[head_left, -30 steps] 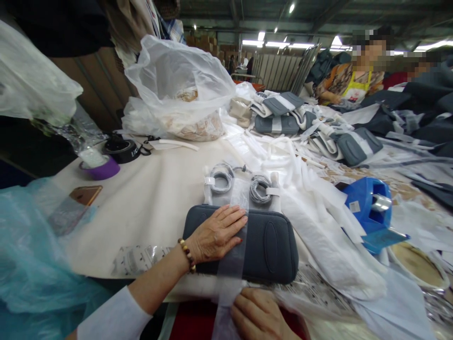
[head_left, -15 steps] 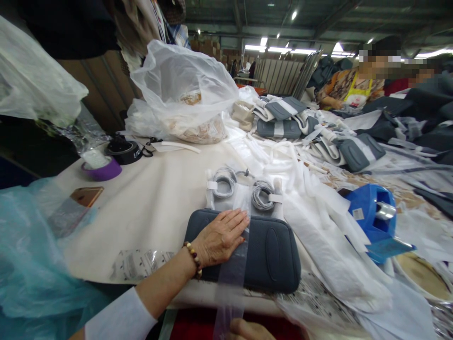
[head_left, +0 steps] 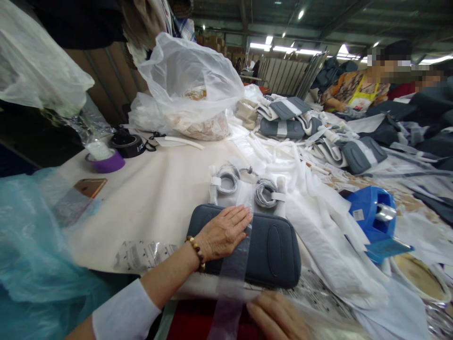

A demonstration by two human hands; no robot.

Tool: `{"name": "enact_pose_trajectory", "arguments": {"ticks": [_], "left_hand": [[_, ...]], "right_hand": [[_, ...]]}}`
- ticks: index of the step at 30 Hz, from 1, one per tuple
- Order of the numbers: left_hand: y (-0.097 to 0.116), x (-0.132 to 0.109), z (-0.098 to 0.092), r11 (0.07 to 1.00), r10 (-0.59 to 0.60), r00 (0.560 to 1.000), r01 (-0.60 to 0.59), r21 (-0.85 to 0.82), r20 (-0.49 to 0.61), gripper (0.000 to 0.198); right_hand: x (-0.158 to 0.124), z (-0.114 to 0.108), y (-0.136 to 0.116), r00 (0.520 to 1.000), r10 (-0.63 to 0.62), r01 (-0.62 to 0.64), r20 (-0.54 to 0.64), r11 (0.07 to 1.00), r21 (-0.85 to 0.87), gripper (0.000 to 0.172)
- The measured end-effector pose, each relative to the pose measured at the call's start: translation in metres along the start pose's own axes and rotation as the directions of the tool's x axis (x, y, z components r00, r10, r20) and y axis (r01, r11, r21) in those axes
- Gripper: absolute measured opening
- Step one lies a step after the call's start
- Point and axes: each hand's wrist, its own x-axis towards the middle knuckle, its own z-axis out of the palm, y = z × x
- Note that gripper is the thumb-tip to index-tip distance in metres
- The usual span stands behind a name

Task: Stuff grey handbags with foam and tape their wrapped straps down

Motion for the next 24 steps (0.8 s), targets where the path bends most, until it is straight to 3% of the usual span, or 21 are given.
{"name": "enact_pose_trajectory", "arguments": {"ticks": [2, 5, 10, 15, 19, 24], "left_hand": [[0.0, 0.0, 0.0, 1.0, 0.0, 1.0, 0.0, 0.003, -0.005, 0.043], [0.0, 0.0, 0.001, 1.0, -0.002, 1.0, 0.002, 0.004, -0.015, 0.043], [0.001, 0.0, -0.001, 1.0, -0.013, 1.0, 0.013, -0.014, -0.018, 0.042], [0.0, 0.0, -0.003, 0.999, -0.013, 0.999, 0.011, -0.049, -0.042, 0.041], [-0.005, -0.004, -0.002, 0.987, -0.028, 0.992, 0.007, -0.162, -0.124, 0.036], [-0.011, -0.007, 0.0, 0.961, -0.099, 0.971, 0.036, -0.272, -0.22, 0.043]], "right_hand": [[0.0, 0.003, 0.007, 0.996, 0.035, -0.041, -0.08, 0.996, -0.077, 0.031], [0.007, 0.015, 0.013, 0.994, 0.067, -0.077, -0.083, 0.988, -0.132, 0.037], [0.017, 0.032, 0.015, 0.987, 0.062, -0.08, -0.149, 0.99, -0.117, 0.032], [0.023, 0.037, 0.02, 0.975, 0.062, -0.031, -0.212, 0.989, 0.148, 0.028], [0.029, 0.03, 0.024, 0.98, 0.157, -0.097, -0.126, 0.915, 0.392, 0.021], [0.029, 0.02, 0.024, 0.967, 0.255, -0.212, -0.01, 0.823, 0.528, 0.014]]}}
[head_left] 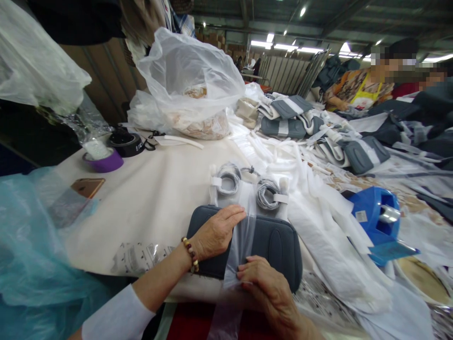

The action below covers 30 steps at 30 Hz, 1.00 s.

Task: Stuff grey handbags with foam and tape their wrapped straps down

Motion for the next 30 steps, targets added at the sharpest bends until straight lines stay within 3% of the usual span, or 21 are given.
{"name": "enact_pose_trajectory", "arguments": {"ticks": [9, 18, 23, 27, 30], "left_hand": [[-0.003, -0.001, 0.001, 0.999, 0.041, 0.999, -0.041, -0.012, 0.026, 0.045], [0.004, 0.001, -0.005, 0.991, 0.104, 0.989, -0.112, 0.077, 0.101, 0.03], [0.01, 0.002, -0.01, 0.976, 0.083, 0.953, -0.136, 0.169, 0.291, 0.058], [0.012, 0.002, -0.014, 0.97, 0.068, 0.926, -0.148, 0.193, 0.37, 0.064], [0.013, 0.003, -0.015, 0.972, 0.044, 0.912, -0.134, 0.193, 0.409, 0.069]], "right_hand": [[-0.005, 0.002, 0.006, 0.998, -0.034, 0.032, 0.059, 0.999, 0.037, 0.016], [-0.009, 0.001, 0.01, 0.987, -0.085, 0.08, 0.134, 0.996, 0.039, 0.013], [-0.01, 0.005, 0.01, 0.984, -0.118, 0.118, 0.134, 0.993, 0.013, 0.015], [-0.013, 0.012, 0.006, 0.971, -0.181, 0.195, 0.154, 0.977, -0.081, 0.019], [-0.034, 0.015, 0.003, 0.946, -0.285, 0.308, 0.157, 0.94, -0.147, 0.012]]}}
